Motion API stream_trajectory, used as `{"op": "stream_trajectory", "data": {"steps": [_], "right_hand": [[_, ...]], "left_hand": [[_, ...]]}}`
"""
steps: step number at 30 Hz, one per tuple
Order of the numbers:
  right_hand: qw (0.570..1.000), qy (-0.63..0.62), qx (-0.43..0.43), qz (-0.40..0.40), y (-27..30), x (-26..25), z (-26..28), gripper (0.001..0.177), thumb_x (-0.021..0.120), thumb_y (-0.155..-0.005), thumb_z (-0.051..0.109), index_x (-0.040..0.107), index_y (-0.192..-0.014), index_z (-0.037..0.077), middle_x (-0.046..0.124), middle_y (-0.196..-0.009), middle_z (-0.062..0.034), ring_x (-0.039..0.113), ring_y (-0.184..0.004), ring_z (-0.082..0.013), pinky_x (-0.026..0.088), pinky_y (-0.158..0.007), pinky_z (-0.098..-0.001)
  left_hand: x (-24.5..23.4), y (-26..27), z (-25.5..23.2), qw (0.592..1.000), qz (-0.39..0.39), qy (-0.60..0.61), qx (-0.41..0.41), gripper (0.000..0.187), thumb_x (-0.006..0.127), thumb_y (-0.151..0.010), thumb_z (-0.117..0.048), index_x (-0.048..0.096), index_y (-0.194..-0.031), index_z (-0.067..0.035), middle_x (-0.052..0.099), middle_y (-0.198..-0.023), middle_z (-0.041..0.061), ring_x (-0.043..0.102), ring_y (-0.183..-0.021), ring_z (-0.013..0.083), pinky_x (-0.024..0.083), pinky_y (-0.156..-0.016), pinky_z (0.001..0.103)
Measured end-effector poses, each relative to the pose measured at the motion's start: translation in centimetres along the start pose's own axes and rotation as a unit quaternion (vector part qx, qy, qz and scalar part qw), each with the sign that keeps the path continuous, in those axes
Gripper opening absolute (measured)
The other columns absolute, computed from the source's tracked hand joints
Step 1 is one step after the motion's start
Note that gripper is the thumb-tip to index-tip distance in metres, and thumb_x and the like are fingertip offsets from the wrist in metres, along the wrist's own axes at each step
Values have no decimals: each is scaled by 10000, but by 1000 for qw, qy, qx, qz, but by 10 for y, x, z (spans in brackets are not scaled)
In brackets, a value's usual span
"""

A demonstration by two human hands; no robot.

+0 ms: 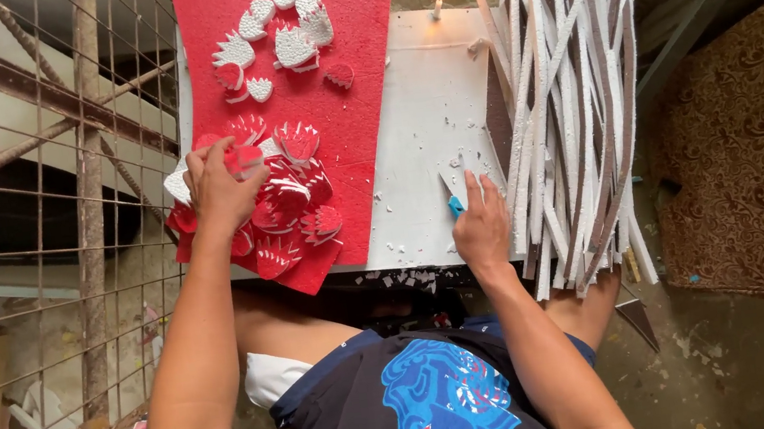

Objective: The person is using a small craft knife to shape or refine small red foam cutouts on a workspace.

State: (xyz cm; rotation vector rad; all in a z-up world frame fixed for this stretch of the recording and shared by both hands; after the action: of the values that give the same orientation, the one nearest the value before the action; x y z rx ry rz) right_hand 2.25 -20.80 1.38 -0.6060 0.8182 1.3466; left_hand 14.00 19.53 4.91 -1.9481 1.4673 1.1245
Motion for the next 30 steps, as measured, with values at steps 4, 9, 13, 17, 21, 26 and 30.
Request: {"op": "stream_trajectory", "data": {"steps": [4, 9, 13, 17, 21, 26, 30], "right_hand": [[999, -27, 27, 33, 11, 24, 2, 383, 536, -830, -3, 510, -1207, 58, 578, -869, -175, 661, -845, -408, 554, -714, -461], [995, -59, 51, 67, 11, 51, 8, 212, 573, -826, 124, 556, -1037, 114, 582, -752, -108, 669, -768, -343, 546, -674, -408], [990, -84, 71, 90, 5, 71, 16, 103, 604, -823, 225, 594, -901, 159, 586, -659, -55, 677, -706, -291, 539, -641, -366], [983, -101, 106, 108, -1, 81, 8, 135, 635, -820, 326, 632, -765, 203, 590, -565, -2, 685, -645, -239, 533, -609, -324], [974, -122, 144, 124, -6, 91, 2, 260, 667, -816, 427, 671, -629, 246, 595, -472, 52, 693, -583, -188, 527, -577, -282], [963, -139, 181, 143, -9, 96, -9, 359, 697, -807, 502, 697, -522, 282, 598, -396, 90, 685, -493, -133, 523, -531, -242], [957, -167, 189, 144, -7, 74, 9, 330, 687, -809, 401, 702, -558, 187, 624, -424, 8, 668, -459, -189, 526, -536, -289]], "left_hand": [[0, -14, 4, 1000, -4, -20, -7, 626, 852, -775, -378, 635, -1351, -265, 474, -1301, 51, 535, -1222, 397, 455, -1035, 506], [-6, -42, -4, 999, -19, -39, -11, 596, 843, -798, -375, 636, -1348, -275, 481, -1291, 50, 542, -1213, 391, 471, -1014, 501], [3, -84, -1, 998, -30, -53, -11, 572, 837, -816, -373, 637, -1345, -282, 487, -1282, 49, 548, -1205, 387, 485, -998, 497], [34, -126, -5, 998, -26, -61, -4, 549, 830, -834, -371, 639, -1342, -290, 493, -1274, 48, 553, -1197, 382, 498, -982, 493], [59, -163, -11, 997, -19, -73, 6, 525, 823, -853, -368, 640, -1339, -297, 499, -1266, 47, 559, -1190, 378, 512, -965, 489], [104, -206, 18, 996, -17, -80, 22, 446, 794, -891, -329, 660, -1313, -273, 518, -1226, 74, 600, -1158, 386, 532, -933, 477], [63, -163, -48, 993, -68, -15, 100, 381, 628, -965, -123, 625, -1346, -103, 453, -1209, 180, 617, -1118, 544, 528, -973, 553]]}}
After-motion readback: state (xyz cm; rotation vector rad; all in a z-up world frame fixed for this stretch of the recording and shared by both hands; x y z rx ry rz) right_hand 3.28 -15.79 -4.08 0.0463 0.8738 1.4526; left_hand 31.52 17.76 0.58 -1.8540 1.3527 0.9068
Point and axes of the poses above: each hand's wrist, its own y-axis away from the middle knuckle, its own x-axis out of the palm, z = x × y, the point moved 6 cm from there along -y, towards the middle knuckle
